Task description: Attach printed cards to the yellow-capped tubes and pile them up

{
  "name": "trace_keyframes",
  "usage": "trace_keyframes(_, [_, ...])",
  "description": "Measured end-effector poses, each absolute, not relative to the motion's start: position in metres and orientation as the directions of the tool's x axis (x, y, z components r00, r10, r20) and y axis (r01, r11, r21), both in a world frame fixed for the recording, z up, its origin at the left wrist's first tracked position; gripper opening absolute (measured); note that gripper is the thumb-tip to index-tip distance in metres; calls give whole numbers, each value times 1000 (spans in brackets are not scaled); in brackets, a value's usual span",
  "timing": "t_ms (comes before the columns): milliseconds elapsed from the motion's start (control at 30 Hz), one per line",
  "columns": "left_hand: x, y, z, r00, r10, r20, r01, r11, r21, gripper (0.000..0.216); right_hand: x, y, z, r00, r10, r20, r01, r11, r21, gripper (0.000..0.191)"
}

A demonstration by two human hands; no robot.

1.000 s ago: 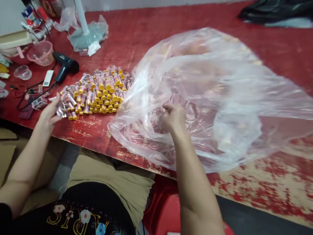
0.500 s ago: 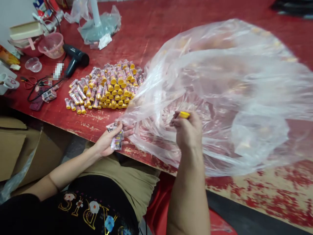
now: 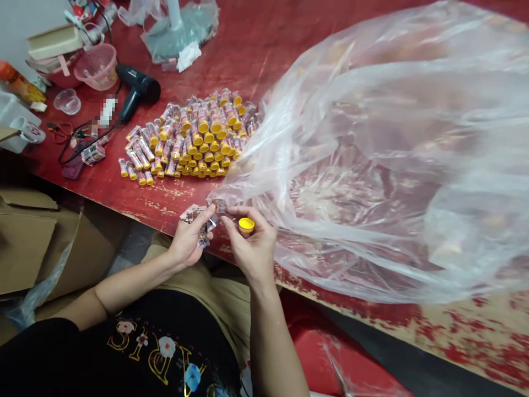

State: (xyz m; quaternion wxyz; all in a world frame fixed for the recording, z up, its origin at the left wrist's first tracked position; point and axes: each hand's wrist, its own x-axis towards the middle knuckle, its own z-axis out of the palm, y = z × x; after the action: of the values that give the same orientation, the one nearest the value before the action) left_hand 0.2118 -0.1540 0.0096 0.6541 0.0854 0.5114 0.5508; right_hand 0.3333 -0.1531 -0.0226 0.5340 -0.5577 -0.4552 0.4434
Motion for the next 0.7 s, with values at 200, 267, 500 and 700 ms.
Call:
trace_keyframes(200, [215, -156, 13, -97, 795, -599, -699, 375, 610, 45, 317, -159, -21, 303, 953, 19, 56, 3, -998, 37])
trace_keyframes(267, [217, -156, 16, -87, 777, -623, -727, 379, 573, 44, 315, -158, -22, 333, 943, 19, 43, 6, -999, 35])
trace_keyframes(500, [208, -148, 29, 38, 660, -751, -785, 484, 386, 32, 338, -171, -12, 305, 952, 1, -255, 83, -964, 39])
trace_keyframes(700, [209, -152, 37, 140, 585, -799, -794, 548, 262, 16, 336, -185, 3, 450, 890, 67, -293, 218, -931, 47])
